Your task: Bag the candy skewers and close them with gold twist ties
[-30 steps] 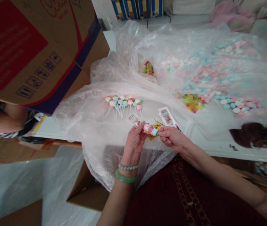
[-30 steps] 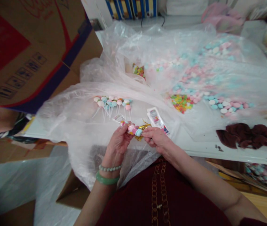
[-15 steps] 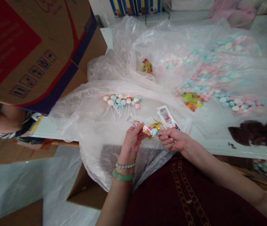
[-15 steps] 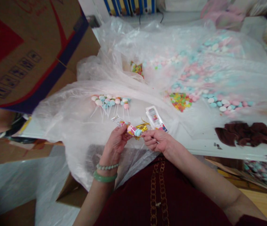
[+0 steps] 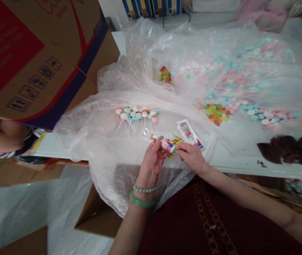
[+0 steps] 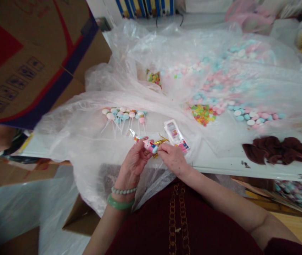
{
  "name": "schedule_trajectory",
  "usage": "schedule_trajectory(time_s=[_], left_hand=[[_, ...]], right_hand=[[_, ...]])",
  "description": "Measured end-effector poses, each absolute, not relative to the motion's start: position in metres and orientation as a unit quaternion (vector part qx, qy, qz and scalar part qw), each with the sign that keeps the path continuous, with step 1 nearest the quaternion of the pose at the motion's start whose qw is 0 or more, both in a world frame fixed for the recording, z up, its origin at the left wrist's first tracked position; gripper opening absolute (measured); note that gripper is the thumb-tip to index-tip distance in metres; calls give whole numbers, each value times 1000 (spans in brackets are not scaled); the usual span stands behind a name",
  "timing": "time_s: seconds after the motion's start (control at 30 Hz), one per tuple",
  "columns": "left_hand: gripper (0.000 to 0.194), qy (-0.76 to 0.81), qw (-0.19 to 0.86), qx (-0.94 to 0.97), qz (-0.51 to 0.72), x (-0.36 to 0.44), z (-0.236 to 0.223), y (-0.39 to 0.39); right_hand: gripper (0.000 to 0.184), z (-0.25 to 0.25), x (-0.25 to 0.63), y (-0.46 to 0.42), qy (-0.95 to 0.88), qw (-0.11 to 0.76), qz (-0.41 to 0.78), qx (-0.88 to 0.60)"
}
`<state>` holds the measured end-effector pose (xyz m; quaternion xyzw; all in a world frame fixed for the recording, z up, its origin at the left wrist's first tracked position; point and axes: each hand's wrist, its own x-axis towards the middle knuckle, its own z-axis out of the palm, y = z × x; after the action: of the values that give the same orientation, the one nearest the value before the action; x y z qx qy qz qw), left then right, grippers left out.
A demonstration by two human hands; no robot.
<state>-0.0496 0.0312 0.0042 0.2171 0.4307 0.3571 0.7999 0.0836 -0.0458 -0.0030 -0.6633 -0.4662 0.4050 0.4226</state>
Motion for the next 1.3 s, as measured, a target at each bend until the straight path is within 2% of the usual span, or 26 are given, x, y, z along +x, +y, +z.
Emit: schedule_trajectory(time_s=[0.1, 0.33, 0.5, 0.73, 0.93, 1.07, 1.3], left_hand=[[27, 412, 799, 200, 389, -45, 3, 27], [21, 393, 814, 186, 385, -28, 1, 14], [23, 422, 787, 183, 411, -35, -1, 23], [27, 424, 770, 289, 379, -38, 1, 25], [31, 394, 808, 288, 330, -42, -2, 23], [30, 383, 838, 252, 294, -35, -3, 14], [21, 379, 852, 255, 256, -32, 5, 10]], right_hand=[[18, -3, 80, -46, -510, 386, 356, -681], [25, -2, 75, -41, -444, 415, 363, -707], [14, -3, 91, -49, -491, 367, 377, -695], [8, -8, 92, -50, -465, 410, 393, -679], [39, -13, 91, -53, -468, 450, 398, -648], [52, -14, 93, -49, -474, 441, 385, -658], [28, -12, 97, -43, -581, 425, 359, -593]])
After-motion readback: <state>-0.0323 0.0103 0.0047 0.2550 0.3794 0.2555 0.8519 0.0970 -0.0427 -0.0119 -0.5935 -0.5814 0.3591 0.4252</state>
